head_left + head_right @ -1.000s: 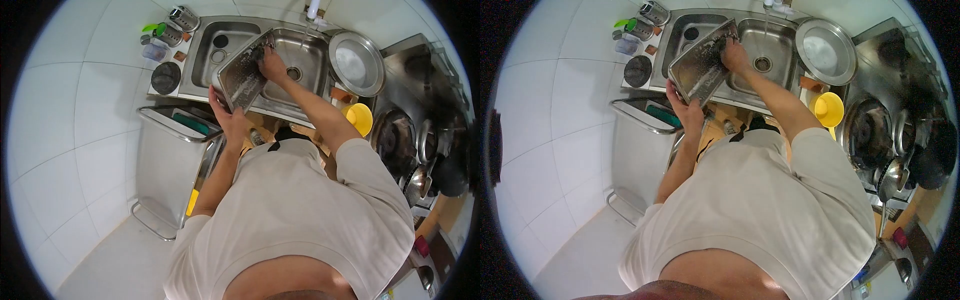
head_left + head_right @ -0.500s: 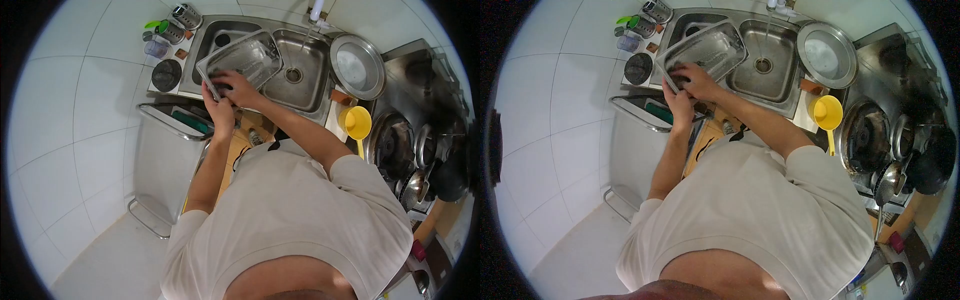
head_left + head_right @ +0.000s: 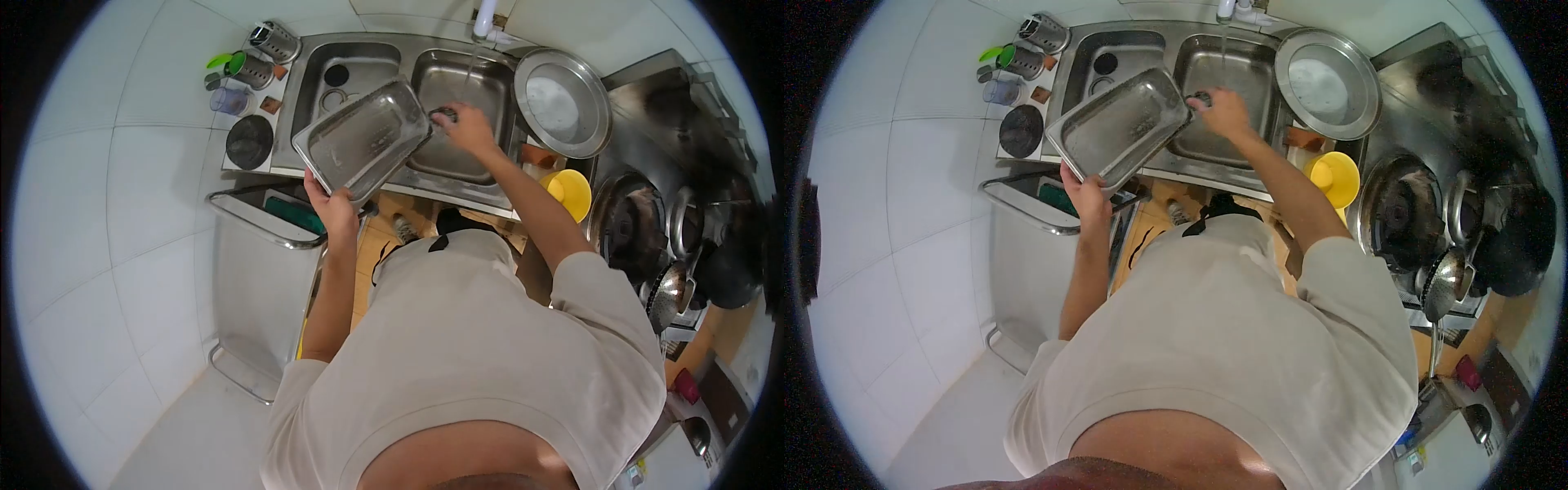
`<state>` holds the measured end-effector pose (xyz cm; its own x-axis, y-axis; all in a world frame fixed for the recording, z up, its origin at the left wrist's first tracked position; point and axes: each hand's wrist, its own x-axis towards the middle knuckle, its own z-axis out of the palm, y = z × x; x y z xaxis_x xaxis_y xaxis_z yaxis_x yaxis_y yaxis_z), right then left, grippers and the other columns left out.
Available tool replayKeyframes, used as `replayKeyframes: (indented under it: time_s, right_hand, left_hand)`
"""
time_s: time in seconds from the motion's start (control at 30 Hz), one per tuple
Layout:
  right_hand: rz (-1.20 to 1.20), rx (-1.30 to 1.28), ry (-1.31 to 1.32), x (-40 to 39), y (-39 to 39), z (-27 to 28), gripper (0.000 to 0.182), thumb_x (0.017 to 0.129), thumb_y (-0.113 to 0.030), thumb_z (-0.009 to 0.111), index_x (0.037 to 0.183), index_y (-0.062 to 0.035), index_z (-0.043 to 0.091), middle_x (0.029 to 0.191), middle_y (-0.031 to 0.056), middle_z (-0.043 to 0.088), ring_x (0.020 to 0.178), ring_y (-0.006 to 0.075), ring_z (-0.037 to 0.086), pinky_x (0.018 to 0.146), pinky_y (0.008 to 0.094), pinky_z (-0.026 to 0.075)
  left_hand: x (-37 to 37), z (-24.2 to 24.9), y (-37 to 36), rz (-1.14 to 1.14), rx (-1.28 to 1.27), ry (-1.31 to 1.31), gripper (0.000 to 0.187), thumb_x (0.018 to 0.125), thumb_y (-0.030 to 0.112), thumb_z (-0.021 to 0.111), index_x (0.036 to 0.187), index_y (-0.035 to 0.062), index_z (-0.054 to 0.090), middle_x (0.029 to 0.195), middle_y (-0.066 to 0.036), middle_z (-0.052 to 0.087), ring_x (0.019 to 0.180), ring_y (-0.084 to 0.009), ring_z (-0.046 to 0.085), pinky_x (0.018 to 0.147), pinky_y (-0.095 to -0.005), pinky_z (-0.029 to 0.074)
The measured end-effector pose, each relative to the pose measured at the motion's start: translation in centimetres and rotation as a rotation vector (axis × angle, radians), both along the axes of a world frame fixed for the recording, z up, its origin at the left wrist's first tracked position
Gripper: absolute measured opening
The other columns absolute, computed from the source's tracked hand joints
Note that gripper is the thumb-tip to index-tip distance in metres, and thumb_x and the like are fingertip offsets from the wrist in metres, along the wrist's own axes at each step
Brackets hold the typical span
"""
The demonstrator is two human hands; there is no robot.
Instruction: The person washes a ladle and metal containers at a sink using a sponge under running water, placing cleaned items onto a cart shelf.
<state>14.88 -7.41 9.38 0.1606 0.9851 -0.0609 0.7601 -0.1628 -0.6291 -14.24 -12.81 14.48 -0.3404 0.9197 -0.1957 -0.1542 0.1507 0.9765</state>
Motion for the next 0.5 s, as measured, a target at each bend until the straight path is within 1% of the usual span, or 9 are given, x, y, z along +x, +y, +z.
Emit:
replayKeyframes:
  time_s: [0.03, 0.1, 0.13, 0.2, 0.23, 0.3, 0.33, 0.43, 0.5]
  right_hand:
    - [-0.107, -0.043, 0.067, 1.3, -0.4, 0.7, 0.047, 0.087, -0.049, 0.061, 0.108, -0.0085, 0.069, 0.106, 0.0196, 0.067, 0.101, 0.0371, 0.062, 0.087, 0.0422, 0.049]
    - [-0.301, -0.015, 0.029, 5.5, -1.5, 1.0, 0.050, 0.085, -0.052, 0.063, 0.108, -0.0080, 0.069, 0.099, 0.0197, 0.069, 0.096, 0.0370, 0.065, 0.085, 0.0432, 0.050]
    - [-0.367, 0.071, 0.000, 8.1, -1.9, 1.3, 0.049, 0.085, -0.051, 0.063, 0.109, -0.0083, 0.069, 0.100, 0.0204, 0.068, 0.097, 0.0377, 0.064, 0.086, 0.0428, 0.049]
    - [-0.524, 0.184, -0.053, 13.6, -2.6, 0.7, 0.047, 0.085, -0.048, 0.064, 0.110, -0.0084, 0.069, 0.104, 0.0210, 0.067, 0.101, 0.0380, 0.063, 0.090, 0.0419, 0.047]
    - [-0.520, 0.120, -0.065, 15.8, -2.9, 2.0, 0.047, 0.087, -0.048, 0.060, 0.112, -0.0090, 0.068, 0.109, 0.0194, 0.067, 0.105, 0.0371, 0.062, 0.093, 0.0419, 0.046]
    - [-0.478, -0.070, -0.160, 20.7, -2.7, -0.8, 0.047, 0.089, -0.048, 0.057, 0.114, -0.0095, 0.067, 0.110, 0.0186, 0.066, 0.106, 0.0374, 0.061, 0.094, 0.0424, 0.046]
    - [-0.456, -0.160, -0.210, 21.8, -2.0, -1.2, 0.048, 0.090, -0.049, 0.055, 0.115, -0.0097, 0.067, 0.111, 0.0182, 0.066, 0.107, 0.0375, 0.061, 0.094, 0.0426, 0.046]
    - [-0.324, -0.354, -0.516, 22.3, -0.9, -1.4, 0.046, 0.089, -0.045, 0.053, 0.114, -0.0088, 0.066, 0.110, 0.0201, 0.065, 0.108, 0.0397, 0.059, 0.093, 0.0454, 0.046]
    - [-0.139, -0.262, -0.350, 20.9, 1.1, -0.9, 0.042, 0.086, -0.039, 0.055, 0.109, -0.0067, 0.067, 0.109, 0.0221, 0.065, 0.106, 0.0413, 0.059, 0.091, 0.0473, 0.047]
  left_hand:
    - [0.4, -0.3, 0.2, -0.042, 0.056, 0.067, 0.080, 0.063, -0.015, 0.042, 0.141, 0.0038, 0.033, 0.128, -0.012, 0.046, 0.114, -0.0247, 0.048, 0.089, -0.0276, 0.041]
    - [1.8, -0.1, 0.0, -0.074, 0.091, 0.027, 0.079, 0.064, -0.016, 0.043, 0.141, 0.0011, 0.032, 0.129, -0.011, 0.045, 0.116, -0.0232, 0.047, 0.097, -0.0283, 0.037]
    - [2.7, 0.3, 0.1, -0.085, 0.109, 0.008, 0.079, 0.064, -0.017, 0.043, 0.140, -0.0002, 0.032, 0.129, -0.011, 0.044, 0.117, -0.0225, 0.047, 0.101, -0.0287, 0.035]
    - [3.5, -0.1, 0.5, -0.078, 0.054, -0.015, 0.079, 0.063, -0.015, 0.044, 0.140, 0.0013, 0.032, 0.128, -0.011, 0.045, 0.115, -0.0221, 0.049, 0.099, -0.0284, 0.037]
    - [3.6, -1.1, 0.7, -0.076, 0.021, -0.035, 0.079, 0.063, -0.015, 0.044, 0.140, 0.0018, 0.032, 0.128, -0.011, 0.045, 0.114, -0.0222, 0.049, 0.098, -0.0283, 0.038]
    - [4.3, -2.1, 1.3, -0.081, -0.036, -0.075, 0.079, 0.064, -0.014, 0.044, 0.140, 0.0025, 0.033, 0.128, -0.011, 0.045, 0.114, -0.0226, 0.049, 0.096, -0.0281, 0.039]
    - [4.8, -2.3, 1.7, -0.089, -0.059, -0.099, 0.079, 0.064, -0.014, 0.044, 0.139, 0.0028, 0.033, 0.128, -0.011, 0.045, 0.114, -0.0231, 0.048, 0.095, -0.0280, 0.039]
    - [6.9, -2.5, 2.3, -0.075, -0.127, -0.160, 0.079, 0.064, -0.014, 0.044, 0.140, 0.0031, 0.032, 0.128, -0.013, 0.044, 0.115, -0.0245, 0.047, 0.093, -0.0283, 0.040]
    - [8.0, -2.4, 2.1, -0.059, -0.171, -0.174, 0.079, 0.064, -0.015, 0.044, 0.141, 0.0032, 0.030, 0.129, -0.014, 0.044, 0.116, -0.0252, 0.046, 0.093, -0.0286, 0.041]
